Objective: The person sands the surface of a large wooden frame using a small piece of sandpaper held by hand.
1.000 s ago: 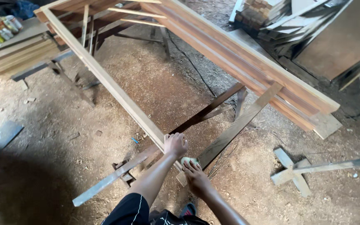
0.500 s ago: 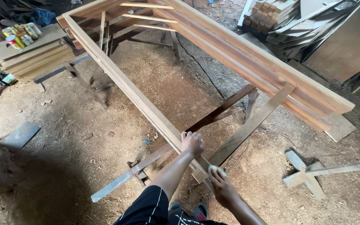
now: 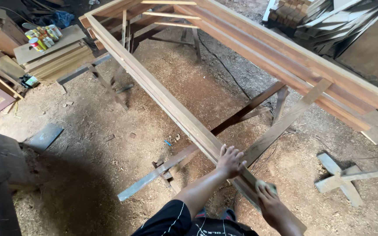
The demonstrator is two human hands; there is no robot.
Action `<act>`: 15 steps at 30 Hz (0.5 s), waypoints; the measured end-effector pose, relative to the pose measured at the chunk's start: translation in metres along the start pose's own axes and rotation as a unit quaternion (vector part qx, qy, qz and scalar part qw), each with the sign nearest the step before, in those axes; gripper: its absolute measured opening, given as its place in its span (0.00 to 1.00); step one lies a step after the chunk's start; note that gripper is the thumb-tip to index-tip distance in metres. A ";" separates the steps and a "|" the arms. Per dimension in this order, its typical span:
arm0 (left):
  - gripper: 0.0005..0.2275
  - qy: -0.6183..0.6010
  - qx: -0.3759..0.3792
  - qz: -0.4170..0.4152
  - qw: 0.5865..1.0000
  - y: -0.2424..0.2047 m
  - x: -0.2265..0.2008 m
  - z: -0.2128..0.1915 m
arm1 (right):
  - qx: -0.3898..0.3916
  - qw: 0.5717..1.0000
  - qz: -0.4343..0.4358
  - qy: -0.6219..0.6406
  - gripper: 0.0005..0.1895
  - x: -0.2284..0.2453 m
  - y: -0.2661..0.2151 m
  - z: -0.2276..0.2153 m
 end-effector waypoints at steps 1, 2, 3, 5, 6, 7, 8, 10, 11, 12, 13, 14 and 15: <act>0.22 0.009 0.019 -0.004 1.000 -0.001 0.000 0.000 | 0.008 1.000 0.030 0.005 0.25 0.008 0.013 0.000; 0.22 0.008 0.014 -0.005 1.000 -0.002 0.000 -0.003 | 0.007 1.000 0.015 -0.009 0.26 0.017 0.031 -0.004; 0.22 0.007 0.008 -0.006 1.000 -0.004 0.001 -0.005 | 0.006 1.000 0.001 -0.023 0.27 0.027 0.046 -0.009; 0.21 0.005 0.005 -0.009 1.000 -0.004 -0.003 -0.006 | 0.005 0.998 0.050 0.042 0.24 0.042 0.067 -0.013; 0.21 0.006 0.010 -0.012 1.000 -0.005 -0.002 -0.006 | 0.005 0.994 0.073 0.077 0.23 0.045 0.072 -0.015; 0.20 0.007 0.015 -0.016 1.000 -0.005 -0.003 -0.006 | 0.016 0.997 0.056 0.057 0.22 0.044 0.068 -0.019; 0.20 0.004 0.007 -0.016 1.000 -0.007 -0.003 -0.006 | 0.027 0.998 0.039 0.040 0.22 0.044 0.059 -0.018; 0.21 -0.001 -0.010 -0.014 1.000 -0.004 -0.005 -0.010 | 0.045 0.999 -0.018 0.021 0.22 0.035 0.031 -0.018; 0.21 -0.001 -0.003 -0.026 1.000 -0.004 -0.006 -0.013 | 0.054 0.997 -0.058 0.019 0.22 0.026 0.012 -0.021; 0.21 -0.001 0.003 -0.037 0.999 -0.007 -0.009 -0.015 | 0.068 0.995 -0.067 0.031 0.21 0.013 -0.012 -0.027; 0.21 -0.002 0.010 -0.049 0.999 -0.011 -0.013 -0.018 | 0.081 0.993 -0.076 0.044 0.21 0.002 -0.031 -0.030; 0.21 -0.003 0.009 -0.067 0.998 -0.015 -0.018 -0.021 | 0.077 0.993 -0.075 0.054 0.21 -0.006 -0.044 -0.031; 0.21 -0.004 0.008 -0.085 0.996 -0.017 -0.022 -0.025 | 0.073 0.993 -0.074 0.064 0.21 -0.013 -0.054 -0.033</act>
Point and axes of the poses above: each hand's wrist, its own y-axis towards the middle knuckle, its own z-axis out of the palm, x = y × z, the point moved 3 cm from there along y, towards the middle knuckle, and after that the axes turned 9 degrees about y, right-handed, at the moved point
